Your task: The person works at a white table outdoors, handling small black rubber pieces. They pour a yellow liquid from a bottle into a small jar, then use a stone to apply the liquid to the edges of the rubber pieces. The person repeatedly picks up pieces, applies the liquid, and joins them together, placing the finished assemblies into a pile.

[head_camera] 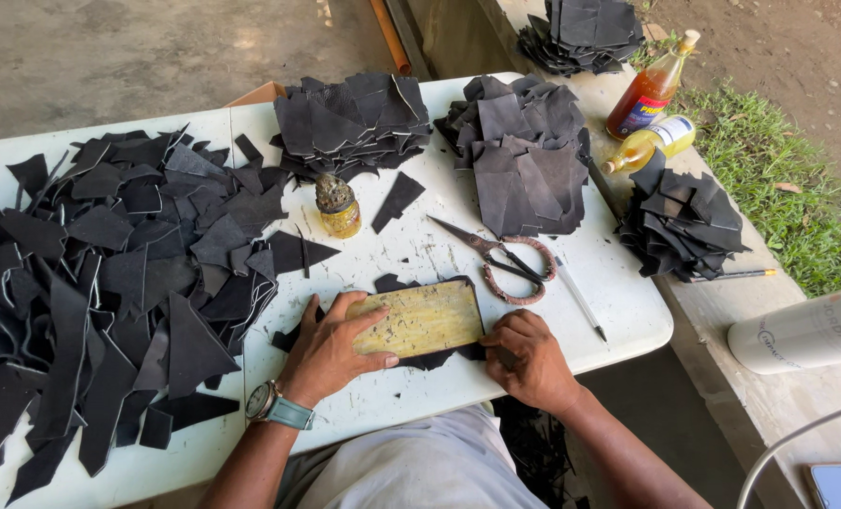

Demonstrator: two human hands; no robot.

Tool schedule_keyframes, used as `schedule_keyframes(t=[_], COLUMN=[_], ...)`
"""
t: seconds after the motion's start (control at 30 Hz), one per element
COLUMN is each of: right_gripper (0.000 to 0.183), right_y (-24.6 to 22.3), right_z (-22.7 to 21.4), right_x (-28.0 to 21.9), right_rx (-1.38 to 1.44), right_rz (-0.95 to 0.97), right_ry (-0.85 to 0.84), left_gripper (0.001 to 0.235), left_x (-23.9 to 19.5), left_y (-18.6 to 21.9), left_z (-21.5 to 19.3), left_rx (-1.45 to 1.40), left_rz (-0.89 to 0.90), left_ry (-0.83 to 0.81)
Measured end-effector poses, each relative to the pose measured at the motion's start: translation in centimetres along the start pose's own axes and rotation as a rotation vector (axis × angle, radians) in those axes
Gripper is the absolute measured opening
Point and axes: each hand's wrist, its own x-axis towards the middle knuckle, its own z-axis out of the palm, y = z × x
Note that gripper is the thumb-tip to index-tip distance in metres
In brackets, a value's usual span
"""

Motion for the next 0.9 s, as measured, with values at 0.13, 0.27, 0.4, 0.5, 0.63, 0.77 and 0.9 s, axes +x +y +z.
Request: schedule_keyframes(t=[0.13, 0.27, 0.4, 0.5, 0.63, 0.77, 0.9], right_gripper=[0.022, 0.033, 0.027, 0.061, 0.054, 0.047, 0.044], right_y=[-3.2, -6.0, -6.0, -5.8, -5.7, -5.4, -5.5], right_z=[-1.0, 1.3, 3.9, 3.7, 3.6, 4.0, 4.1], right_x=[1.1, 3.5, 5.8, 5.8, 5.8, 5.8, 5.7], right_rx=[-0.158, -0.022, -0.154, -0.052, -0.050, -0.070, -0.084], right_rz=[-0.106, -0.095, -0.205, 0.054, -0.005, -0.018, -0.058], right_ry=[0.134, 0.097, -0.172, -0.261, -0.219, -0.247, -0.183], left_gripper=[0.076, 0.075, 0.077, 0.046, 0.025, 0.028, 0.033], left_x=[-0.2, -0.1, -0.2, -1.1, -6.9, -11.7, -11.9], left_y=[-0.1, -0.2, -2.3, -2.9, 3.1, 8.9, 10.7], left_z=[0.0, 0.6, 0.1, -2.6, -5.1, -6.8, -8.4], left_rx=[-0.021, -0.011, -0.276, -0.727, -0.695, -0.598, -0.540], left_rz=[0.035, 0.039, 0.200, 0.038, -0.112, -0.010, 0.075], left_ry=[0.037, 0.025, 0.230, 0.543, 0.399, 0.282, 0.265])
